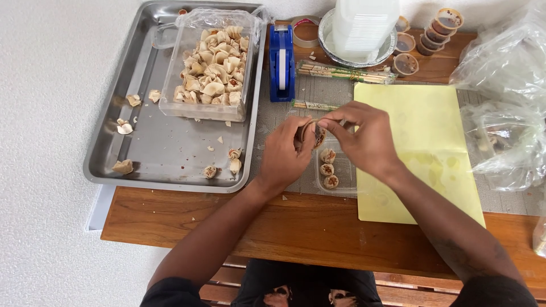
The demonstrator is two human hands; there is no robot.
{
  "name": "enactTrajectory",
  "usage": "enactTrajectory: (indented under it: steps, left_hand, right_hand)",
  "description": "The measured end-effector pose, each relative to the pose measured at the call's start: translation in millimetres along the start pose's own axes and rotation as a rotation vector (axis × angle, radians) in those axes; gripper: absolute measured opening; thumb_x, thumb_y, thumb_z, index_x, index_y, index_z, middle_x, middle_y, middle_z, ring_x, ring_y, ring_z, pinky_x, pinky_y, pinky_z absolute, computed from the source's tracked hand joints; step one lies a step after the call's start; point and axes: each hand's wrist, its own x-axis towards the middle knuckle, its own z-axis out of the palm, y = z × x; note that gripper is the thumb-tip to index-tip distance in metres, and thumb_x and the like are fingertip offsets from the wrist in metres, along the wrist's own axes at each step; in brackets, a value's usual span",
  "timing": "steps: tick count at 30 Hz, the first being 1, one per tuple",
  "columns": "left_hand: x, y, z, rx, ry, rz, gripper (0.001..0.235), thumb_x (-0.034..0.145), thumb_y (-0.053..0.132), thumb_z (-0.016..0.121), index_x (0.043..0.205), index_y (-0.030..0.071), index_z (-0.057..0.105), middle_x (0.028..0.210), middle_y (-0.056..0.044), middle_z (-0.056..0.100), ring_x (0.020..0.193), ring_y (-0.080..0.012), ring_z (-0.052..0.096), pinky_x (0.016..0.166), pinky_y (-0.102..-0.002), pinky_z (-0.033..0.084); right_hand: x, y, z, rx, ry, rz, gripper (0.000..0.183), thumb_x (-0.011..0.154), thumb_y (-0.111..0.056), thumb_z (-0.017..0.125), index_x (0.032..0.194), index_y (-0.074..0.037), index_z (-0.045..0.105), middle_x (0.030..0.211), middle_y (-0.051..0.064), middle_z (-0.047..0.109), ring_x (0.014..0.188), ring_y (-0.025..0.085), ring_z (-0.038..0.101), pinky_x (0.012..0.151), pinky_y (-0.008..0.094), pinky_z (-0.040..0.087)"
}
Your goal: The person places small folded food items into a clear plastic container, adds a pair of disposable chopsticks, and then places a small cup of sauce into the container. The person then seals the container with a lid.
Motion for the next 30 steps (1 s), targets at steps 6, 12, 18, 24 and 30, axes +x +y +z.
enactTrajectory:
  steps: [6,12,18,24,30]
  left_hand:
    - [0.7,3.3,-0.5,-0.074,0.079,-0.144,0.012,0.096,0.007,0.063,0.086,0.001,0.066,0.055,-0.014,0.060,0.044,-0.0185,0.060,0.036,-0.026,0.043]
    - [6.0,17.0,-6.7,-0.163,0.013,-0.339,0.018,0.098,0.012,0.063,0.082,0.002,0.067,0.049,-0.009,0.062,0.038,-0.0138,0.061,0.037,-0.025,0.045]
    - [25.9,26.7,-34.5,-0.160,-0.058,-0.666,0.028,0.104,0.023,0.050,0.104,0.000,0.065,0.062,-0.007,0.067,0.047,-0.0139,0.067,0.051,-0.029,0.053]
    - [11.3,16.3,-13.9,-0.150,-0.123,-0.551,0.024,0.105,0.027,0.049,0.105,0.006,0.061,0.087,-0.016,0.075,0.048,-0.0161,0.070,0.035,-0.023,0.051]
    - [6.2,-3.4,-6.0,-0.161,-0.117,-0.616,0.025,0.105,0.026,0.048,0.114,0.006,0.059,0.091,-0.014,0.074,0.052,-0.0165,0.068,0.041,-0.027,0.054]
  right_hand:
    - [-16.8,39.1,33.0,-0.571,0.209,-0.659,0.009,0.100,-0.004,0.068,0.094,-0.002,0.075,0.087,0.008,0.063,0.082,0.024,0.066,0.072,0.033,0.057]
    - [-21.0,25.6,27.2,-0.443,0.096,-0.518,0.009,0.100,0.000,0.066,0.095,0.005,0.071,0.087,0.014,0.062,0.084,0.034,0.066,0.070,0.040,0.058]
    - [-66.6,-45.4,34.5,-0.161,-0.388,-0.526,0.017,0.098,-0.011,0.060,0.097,-0.002,0.075,0.084,0.014,0.064,0.084,0.027,0.065,0.077,0.035,0.059]
    - [-94.5,-31.6,58.4,-0.141,-1.224,-0.269,0.012,0.097,-0.019,0.069,0.095,-0.010,0.076,0.092,0.009,0.071,0.084,0.030,0.068,0.074,0.045,0.053]
    - [-80.8,-36.7,66.6,-0.286,-1.040,-0.040,0.016,0.094,-0.022,0.074,0.101,-0.008,0.070,0.096,0.011,0.071,0.083,0.030,0.069,0.072,0.044,0.055]
